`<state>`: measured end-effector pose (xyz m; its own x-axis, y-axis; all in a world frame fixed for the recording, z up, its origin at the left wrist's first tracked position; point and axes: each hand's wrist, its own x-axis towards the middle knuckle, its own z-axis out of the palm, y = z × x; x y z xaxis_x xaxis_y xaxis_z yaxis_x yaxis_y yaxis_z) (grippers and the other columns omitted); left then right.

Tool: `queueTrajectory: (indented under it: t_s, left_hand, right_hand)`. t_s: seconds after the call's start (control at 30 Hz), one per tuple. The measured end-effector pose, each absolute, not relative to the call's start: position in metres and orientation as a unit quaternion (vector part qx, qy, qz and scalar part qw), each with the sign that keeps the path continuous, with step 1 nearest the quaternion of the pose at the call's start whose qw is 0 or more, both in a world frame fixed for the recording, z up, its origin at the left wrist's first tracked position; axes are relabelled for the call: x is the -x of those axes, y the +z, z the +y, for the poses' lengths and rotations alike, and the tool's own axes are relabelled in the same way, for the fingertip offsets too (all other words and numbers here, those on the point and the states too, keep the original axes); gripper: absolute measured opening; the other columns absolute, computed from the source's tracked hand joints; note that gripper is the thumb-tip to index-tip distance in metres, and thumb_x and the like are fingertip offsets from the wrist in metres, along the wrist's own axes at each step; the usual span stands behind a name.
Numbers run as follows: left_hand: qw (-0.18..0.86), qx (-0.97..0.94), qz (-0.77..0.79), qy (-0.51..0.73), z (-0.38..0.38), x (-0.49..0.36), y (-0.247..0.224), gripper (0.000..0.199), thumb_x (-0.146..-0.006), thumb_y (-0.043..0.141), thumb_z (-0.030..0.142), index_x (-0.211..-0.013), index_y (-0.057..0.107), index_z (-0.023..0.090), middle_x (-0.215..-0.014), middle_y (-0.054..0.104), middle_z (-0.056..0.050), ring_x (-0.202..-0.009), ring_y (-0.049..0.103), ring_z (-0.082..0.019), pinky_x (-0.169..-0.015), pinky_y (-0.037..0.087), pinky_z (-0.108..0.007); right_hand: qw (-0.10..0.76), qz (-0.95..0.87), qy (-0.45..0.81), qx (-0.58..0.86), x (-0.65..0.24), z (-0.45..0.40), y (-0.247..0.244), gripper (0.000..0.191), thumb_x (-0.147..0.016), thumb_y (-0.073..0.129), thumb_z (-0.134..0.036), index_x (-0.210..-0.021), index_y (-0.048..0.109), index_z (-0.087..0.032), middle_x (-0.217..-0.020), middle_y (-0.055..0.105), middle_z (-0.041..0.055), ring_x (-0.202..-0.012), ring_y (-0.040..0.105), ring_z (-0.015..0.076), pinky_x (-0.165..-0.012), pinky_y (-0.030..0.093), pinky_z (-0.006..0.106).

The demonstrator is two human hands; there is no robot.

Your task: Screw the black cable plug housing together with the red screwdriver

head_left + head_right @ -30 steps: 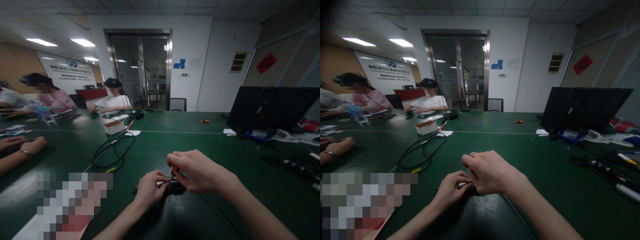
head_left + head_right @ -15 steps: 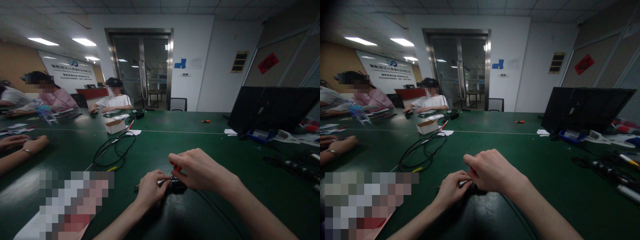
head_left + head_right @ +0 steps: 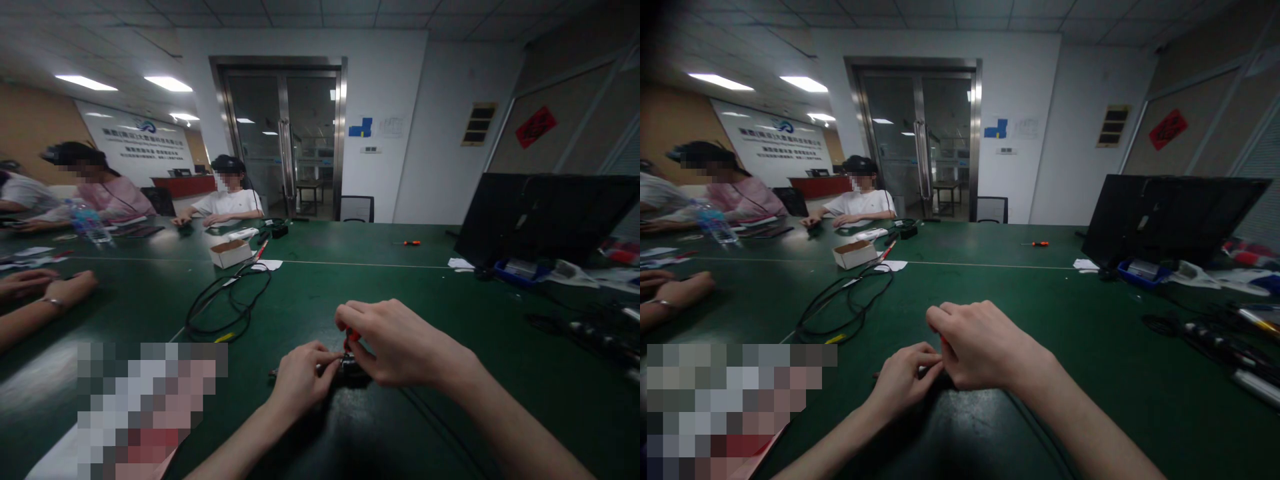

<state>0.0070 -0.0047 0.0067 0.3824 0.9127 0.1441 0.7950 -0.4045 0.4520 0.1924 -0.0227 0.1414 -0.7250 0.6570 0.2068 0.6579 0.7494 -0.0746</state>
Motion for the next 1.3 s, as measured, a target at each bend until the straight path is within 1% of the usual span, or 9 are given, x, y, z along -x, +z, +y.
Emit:
queueTrajectory:
  t_s: [0.33, 0.47, 0.57, 0.63, 0.7, 0.9, 1.13, 1.2, 1.3]
  left_hand:
    - [0.164, -0.810, 0.529, 0.193, -0.0045, -0.0080, 0.0080, 0.022, -0.094, 0.058, 0.029, -0.100, 0.079, 0.032, -0.095, 0.072, 0.000, -0.085, 0.066, -0.019, -0.069, 0.042, -0.026]
    - [0.165, -0.812, 0.526, 0.194, -0.0048, -0.0076, 0.0076, 0.023, -0.094, 0.057, 0.029, -0.097, 0.080, 0.030, -0.098, 0.072, -0.001, -0.087, 0.066, -0.019, -0.071, 0.043, -0.027]
    - [0.161, -0.811, 0.527, 0.198, -0.0049, -0.0073, 0.0085, 0.023, -0.093, 0.058, 0.027, -0.093, 0.080, 0.028, -0.097, 0.072, -0.001, -0.087, 0.066, -0.019, -0.073, 0.044, -0.027]
    - [0.162, -0.812, 0.524, 0.199, -0.0050, -0.0072, 0.0095, 0.023, -0.094, 0.058, 0.026, -0.094, 0.080, 0.028, -0.095, 0.072, -0.001, -0.086, 0.066, -0.019, -0.072, 0.043, -0.026]
    - [0.165, -0.815, 0.519, 0.200, -0.0052, -0.0073, 0.0104, 0.023, -0.094, 0.058, 0.026, -0.096, 0.080, 0.029, -0.096, 0.072, -0.001, -0.086, 0.066, -0.019, -0.071, 0.043, -0.026]
    - [0.171, -0.816, 0.510, 0.211, -0.0063, -0.0075, 0.0103, 0.023, -0.093, 0.058, 0.026, -0.096, 0.080, 0.030, -0.095, 0.071, -0.001, -0.087, 0.065, -0.020, -0.073, 0.044, -0.026]
    - [0.165, -0.822, 0.501, 0.215, -0.0055, -0.0058, 0.0061, 0.026, -0.094, 0.055, 0.028, -0.090, 0.080, 0.026, -0.095, 0.070, -0.002, -0.084, 0.064, -0.019, -0.072, 0.045, -0.028]
    - [0.163, -0.822, 0.499, 0.220, -0.0052, -0.0063, 0.0054, 0.026, -0.094, 0.055, 0.027, -0.089, 0.080, 0.025, -0.096, 0.070, -0.003, -0.085, 0.065, -0.019, -0.075, 0.045, -0.028]
    - [0.166, -0.826, 0.488, 0.230, -0.0058, -0.0072, 0.0060, 0.026, -0.094, 0.054, 0.026, -0.091, 0.080, 0.026, -0.098, 0.070, -0.003, -0.088, 0.064, -0.019, -0.078, 0.046, -0.027]
  right_hand:
    - [0.100, -0.920, -0.039, 0.378, -0.1918, -0.0204, 0.1398, 0.005, -0.091, 0.060, -0.021, -0.093, 0.056, -0.020, -0.079, 0.066, -0.0003, -0.061, 0.052, 0.0115, -0.052, 0.022, 0.026]
    - [0.093, -0.916, -0.063, 0.385, -0.1907, -0.0196, 0.1396, 0.016, -0.092, 0.064, -0.031, -0.084, 0.056, -0.019, -0.071, 0.064, -0.0013, -0.057, 0.051, 0.0114, -0.051, 0.020, 0.027]
    - [0.092, -0.919, -0.063, 0.378, -0.1906, -0.0212, 0.1402, 0.016, -0.092, 0.062, -0.031, -0.084, 0.057, -0.019, -0.077, 0.065, 0.0007, -0.060, 0.053, 0.0127, -0.051, 0.020, 0.028]
    - [0.101, -0.923, -0.046, 0.370, -0.1913, -0.0229, 0.1406, 0.008, -0.088, 0.062, -0.025, -0.090, 0.057, -0.018, -0.086, 0.066, 0.0020, -0.065, 0.055, 0.0135, -0.052, 0.022, 0.028]
    - [0.106, -0.924, -0.030, 0.365, -0.1919, -0.0243, 0.1406, 0.011, -0.085, 0.060, -0.019, -0.095, 0.056, -0.018, -0.090, 0.066, 0.0026, -0.067, 0.056, 0.0137, -0.053, 0.024, 0.028]
    - [0.101, -0.921, -0.028, 0.376, -0.1912, -0.0228, 0.1396, 0.011, -0.088, 0.057, -0.017, -0.098, 0.054, -0.018, -0.088, 0.067, 0.0022, -0.065, 0.056, 0.0131, -0.052, 0.023, 0.027]
    - [0.087, -0.918, -0.055, 0.382, -0.1904, -0.0207, 0.1407, 0.016, -0.092, 0.063, -0.031, -0.087, 0.054, -0.020, -0.074, 0.066, -0.0007, -0.060, 0.055, 0.0133, -0.052, 0.020, 0.027]
    - [0.091, -0.920, -0.048, 0.377, -0.1906, -0.0220, 0.1412, 0.015, -0.091, 0.062, -0.031, -0.088, 0.054, -0.019, -0.078, 0.066, 0.0004, -0.062, 0.055, 0.0136, -0.052, 0.022, 0.027]
    - [0.107, -0.924, -0.027, 0.366, -0.1913, -0.0240, 0.1416, 0.011, -0.086, 0.060, -0.022, -0.094, 0.054, -0.018, -0.088, 0.066, 0.0024, -0.065, 0.054, 0.0140, -0.052, 0.025, 0.028]
